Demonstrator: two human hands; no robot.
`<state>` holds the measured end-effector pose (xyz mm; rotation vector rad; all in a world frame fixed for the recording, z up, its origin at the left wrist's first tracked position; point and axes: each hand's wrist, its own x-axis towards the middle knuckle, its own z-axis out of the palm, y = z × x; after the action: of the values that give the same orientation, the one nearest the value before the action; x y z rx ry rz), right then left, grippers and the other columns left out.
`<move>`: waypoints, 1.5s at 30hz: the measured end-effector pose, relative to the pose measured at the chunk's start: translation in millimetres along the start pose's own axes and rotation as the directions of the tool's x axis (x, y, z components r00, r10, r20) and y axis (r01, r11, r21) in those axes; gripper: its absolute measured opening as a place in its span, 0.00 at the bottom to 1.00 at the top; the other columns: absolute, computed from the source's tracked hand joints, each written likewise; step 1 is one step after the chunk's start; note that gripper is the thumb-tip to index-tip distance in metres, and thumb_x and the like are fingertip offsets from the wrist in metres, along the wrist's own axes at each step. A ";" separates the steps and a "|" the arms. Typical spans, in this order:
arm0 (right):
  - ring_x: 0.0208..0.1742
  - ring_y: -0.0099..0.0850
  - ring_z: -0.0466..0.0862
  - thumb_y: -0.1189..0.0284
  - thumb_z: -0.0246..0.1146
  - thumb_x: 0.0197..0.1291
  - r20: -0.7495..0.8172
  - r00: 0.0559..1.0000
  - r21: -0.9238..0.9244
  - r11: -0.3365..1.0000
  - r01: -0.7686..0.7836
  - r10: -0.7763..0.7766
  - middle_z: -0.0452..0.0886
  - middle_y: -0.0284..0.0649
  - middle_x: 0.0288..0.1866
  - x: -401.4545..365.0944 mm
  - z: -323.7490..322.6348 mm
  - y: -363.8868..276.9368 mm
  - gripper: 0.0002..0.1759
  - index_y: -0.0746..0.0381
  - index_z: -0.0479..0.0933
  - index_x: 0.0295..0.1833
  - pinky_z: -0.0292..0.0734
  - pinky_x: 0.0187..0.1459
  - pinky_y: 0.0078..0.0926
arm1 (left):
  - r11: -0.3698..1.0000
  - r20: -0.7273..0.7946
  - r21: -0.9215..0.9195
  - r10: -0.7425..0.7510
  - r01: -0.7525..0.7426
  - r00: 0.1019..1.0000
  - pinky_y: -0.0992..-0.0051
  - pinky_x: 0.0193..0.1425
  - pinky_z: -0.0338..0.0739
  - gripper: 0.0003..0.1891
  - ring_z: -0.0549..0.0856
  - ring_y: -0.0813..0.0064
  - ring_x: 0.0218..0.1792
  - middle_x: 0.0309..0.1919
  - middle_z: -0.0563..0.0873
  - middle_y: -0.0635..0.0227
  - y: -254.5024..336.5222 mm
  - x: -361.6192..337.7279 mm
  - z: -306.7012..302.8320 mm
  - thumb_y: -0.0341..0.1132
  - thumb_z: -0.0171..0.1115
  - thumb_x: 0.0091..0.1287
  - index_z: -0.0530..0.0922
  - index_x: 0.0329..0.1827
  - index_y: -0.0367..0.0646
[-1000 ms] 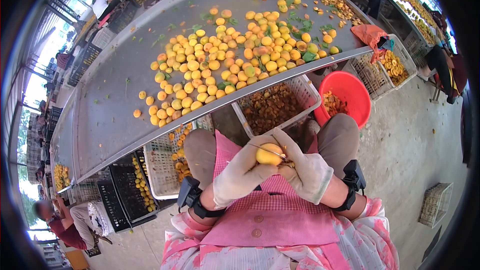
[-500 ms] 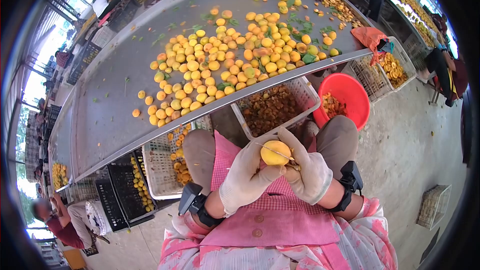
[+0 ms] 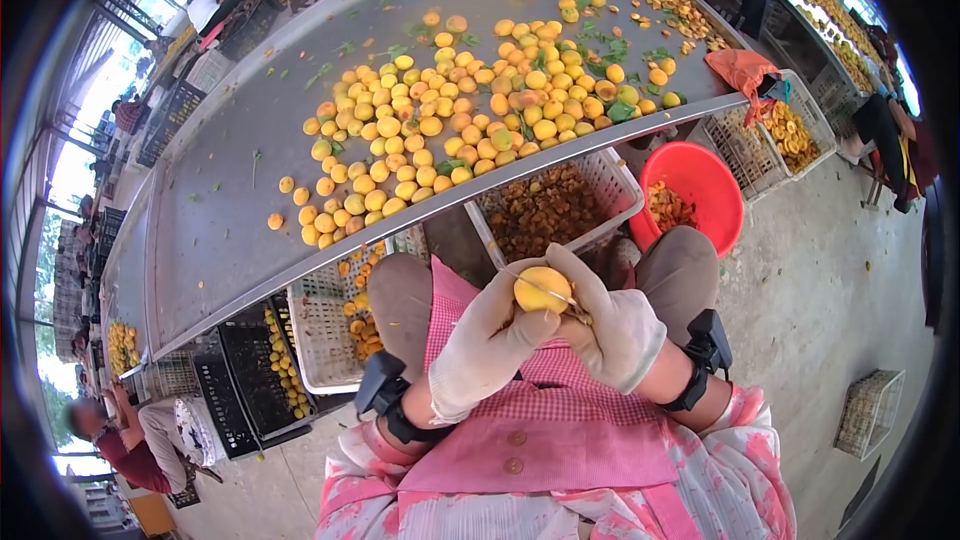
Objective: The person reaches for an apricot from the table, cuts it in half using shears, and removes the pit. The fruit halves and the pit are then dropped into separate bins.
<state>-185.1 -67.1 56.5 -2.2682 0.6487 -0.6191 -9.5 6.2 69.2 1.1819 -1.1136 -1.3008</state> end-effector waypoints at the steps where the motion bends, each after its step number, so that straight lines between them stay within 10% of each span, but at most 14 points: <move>1: 0.33 0.50 0.85 0.60 0.58 0.70 -0.022 1.000 0.007 1.000 -0.018 0.018 0.84 0.50 0.35 0.3 3.3 3.7 0.39 0.64 0.51 0.78 0.80 0.31 0.42 | 0.972 -0.050 -0.234 0.008 -0.020 0.999 0.76 0.55 0.77 0.26 0.81 0.74 0.51 0.53 0.79 0.62 -4.3 0.8 4.0 0.42 0.64 0.72 0.69 0.65 0.34; 5: 0.32 0.51 0.84 0.59 0.58 0.70 -0.052 0.998 0.014 0.999 -0.040 0.040 0.84 0.51 0.35 -3.8 9.5 9.1 0.40 0.64 0.50 0.79 0.80 0.31 0.43 | 0.965 -0.044 -0.262 0.004 -0.015 0.999 0.78 0.56 0.77 0.25 0.79 0.78 0.53 0.54 0.78 0.64 -6.4 0.3 4.7 0.44 0.60 0.75 0.69 0.67 0.36; 17: 0.32 0.51 0.84 0.58 0.57 0.71 0.044 0.993 0.067 0.992 -0.109 0.106 0.84 0.51 0.35 -10.6 9.3 10.4 0.39 0.64 0.51 0.78 0.80 0.32 0.43 | 0.739 0.097 0.628 0.236 -0.243 0.967 0.67 0.55 0.75 0.27 0.82 0.59 0.50 0.48 0.82 0.55 -7.0 7.4 -12.4 0.41 0.70 0.64 0.72 0.62 0.37; 20: 0.34 0.52 0.85 0.57 0.57 0.71 -0.047 0.999 0.154 0.988 -0.015 0.022 0.84 0.52 0.38 -9.9 15.9 14.6 0.39 0.64 0.51 0.78 0.81 0.33 0.41 | 0.945 0.010 0.327 0.010 -0.013 1.000 0.73 0.59 0.76 0.32 0.81 0.75 0.54 0.53 0.82 0.64 -9.3 1.6 -8.1 0.48 0.70 0.66 0.71 0.63 0.33; 22: 0.35 0.52 0.85 0.57 0.57 0.71 -0.103 0.995 0.167 0.986 0.025 -0.008 0.84 0.53 0.40 -8.4 20.3 15.3 0.39 0.65 0.52 0.78 0.81 0.34 0.41 | 0.974 -0.017 -0.217 -0.069 0.063 0.997 0.73 0.61 0.76 0.34 0.80 0.76 0.55 0.55 0.81 0.64 -8.4 0.0 1.7 0.49 0.70 0.66 0.69 0.66 0.33; 26: 0.38 0.52 0.86 0.56 0.57 0.71 -0.137 0.990 0.137 0.990 0.038 -0.019 0.84 0.53 0.43 -7.6 17.8 13.1 0.39 0.65 0.52 0.78 0.82 0.35 0.40 | 0.946 0.001 -0.320 -0.046 0.044 0.999 0.74 0.61 0.76 0.35 0.80 0.76 0.56 0.56 0.81 0.65 -15.5 -2.5 4.9 0.49 0.68 0.68 0.67 0.68 0.33; 32: 0.37 0.52 0.85 0.53 0.55 0.72 0.034 0.994 0.068 0.992 -0.105 0.103 0.84 0.52 0.43 -3.6 1.6 3.8 0.38 0.65 0.54 0.77 0.82 0.35 0.40 | 0.821 0.029 0.563 0.092 -0.092 0.995 0.75 0.60 0.76 0.33 0.81 0.75 0.55 0.56 0.81 0.65 3.6 3.7 -7.8 0.49 0.67 0.69 0.68 0.67 0.33; 35: 0.37 0.52 0.85 0.53 0.55 0.72 -0.114 0.993 0.106 0.994 -0.017 0.029 0.85 0.52 0.44 -6.1 20.0 13.7 0.39 0.66 0.54 0.77 0.82 0.35 0.40 | 0.960 -0.074 0.279 0.062 -0.039 0.995 0.72 0.58 0.75 0.28 0.82 0.71 0.53 0.50 0.83 0.62 2.2 3.2 0.6 0.42 0.70 0.66 0.73 0.63 0.35; 37: 0.37 0.52 0.85 0.53 0.55 0.72 -0.147 0.989 0.095 0.995 0.013 0.001 0.85 0.52 0.44 -4.4 24.1 15.0 0.39 0.66 0.54 0.77 0.82 0.35 0.40 | 0.962 -0.040 -0.275 -0.022 0.010 0.999 0.72 0.62 0.75 0.32 0.80 0.73 0.57 0.57 0.81 0.63 0.7 -0.3 6.8 0.48 0.64 0.72 0.68 0.68 0.32; 45: 0.36 0.51 0.86 0.51 0.53 0.73 -0.239 0.971 0.058 0.998 0.016 -0.002 0.84 0.52 0.45 -9.7 26.8 14.4 0.39 0.69 0.55 0.76 0.82 0.35 0.39 | 0.892 0.051 -0.431 -0.127 0.136 0.991 0.76 0.63 0.74 0.29 0.79 0.80 0.57 0.56 0.80 0.67 -8.7 3.9 7.8 0.50 0.59 0.75 0.70 0.66 0.33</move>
<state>-180.6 -57.6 26.4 -2.1607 0.7252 -0.9137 -18.1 2.9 61.0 0.9188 -0.7108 -1.5711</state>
